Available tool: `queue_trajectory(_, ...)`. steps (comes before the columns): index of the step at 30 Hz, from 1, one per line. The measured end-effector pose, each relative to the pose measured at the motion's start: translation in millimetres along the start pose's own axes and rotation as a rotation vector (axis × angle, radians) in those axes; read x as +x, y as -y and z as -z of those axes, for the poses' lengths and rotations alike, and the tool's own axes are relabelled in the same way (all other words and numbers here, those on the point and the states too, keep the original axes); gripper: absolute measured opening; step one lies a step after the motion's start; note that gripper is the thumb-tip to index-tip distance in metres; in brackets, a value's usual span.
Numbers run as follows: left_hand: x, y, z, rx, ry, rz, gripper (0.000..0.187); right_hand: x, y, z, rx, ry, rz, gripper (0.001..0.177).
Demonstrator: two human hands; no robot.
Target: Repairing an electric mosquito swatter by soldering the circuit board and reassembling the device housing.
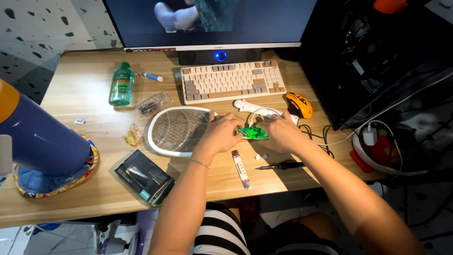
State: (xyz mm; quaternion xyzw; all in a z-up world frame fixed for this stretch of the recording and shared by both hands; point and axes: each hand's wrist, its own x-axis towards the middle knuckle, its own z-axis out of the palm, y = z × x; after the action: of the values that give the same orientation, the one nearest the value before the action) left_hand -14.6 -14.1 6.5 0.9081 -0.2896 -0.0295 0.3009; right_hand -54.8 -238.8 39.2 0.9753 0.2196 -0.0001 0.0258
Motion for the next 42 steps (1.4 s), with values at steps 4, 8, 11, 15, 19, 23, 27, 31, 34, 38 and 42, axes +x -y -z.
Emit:
queue_trajectory(4, 2.0, 4.4, -7.4, 0.007, -0.038, -0.043, 0.028, -1.1, 2.4, 6.6, 0.037, 0.062, -0.066, 0.052)
queue_trajectory(8, 3.7, 6.9, -8.6, 0.015, -0.011, -0.038, 0.03, -2.9, -4.1, -3.9, 0.087, 0.052, -0.089, 0.042)
queue_trajectory(11, 4.7, 9.1, -10.0, 0.004, 0.004, -0.039, 0.03, -2.4, -6.8, -9.1, 0.103, 0.0, -0.057, 0.039)
queue_trajectory(15, 3.7, 8.0, -7.5, -0.021, 0.01, -0.044, 0.031, -1.1, -6.2, -9.7, 0.098, 0.002, -0.064, 0.035)
queue_trajectory(19, 2.5, 4.8, -3.8, -0.032, 0.011, -0.046, 0.031, -3.2, 5.1, 5.1, 0.131, 0.03, -0.097, 0.032)
queue_trajectory(23, 2.1, 1.7, -0.3, -0.012, 0.071, -0.014, 0.037, -3.4, -0.3, -3.2, 0.105, 0.025, -0.081, 0.033)
queue_trajectory(27, 2.1, 3.8, -3.3, -0.033, 0.061, -0.032, 0.034, -1.1, -5.9, -9.5, 0.094, 0.039, -0.071, 0.046)
queue_trajectory(31, 4.3, 7.3, -5.7, -0.065, 0.059, -0.031, 0.033, 0.6, -7.7, -8.3, 0.087, 0.045, -0.071, 0.048)
queue_trajectory(34, 5.6, 9.5, -8.8, -0.056, 0.05, -0.04, 0.034, 1.1, -1.2, 3.3, 0.083, 0.142, -0.112, 0.051)
queue_trajectory(38, 5.3, 10.0, -8.8, -0.066, 0.05, -0.033, 0.034, 1.5, 2.8, 8.8, 0.071, 0.171, -0.136, 0.051)
queue_trajectory(42, 2.4, 3.6, -2.5, -0.068, 0.066, -0.014, 0.031, 2.4, -0.7, 0.2, 0.041, 0.125, -0.089, 0.052)
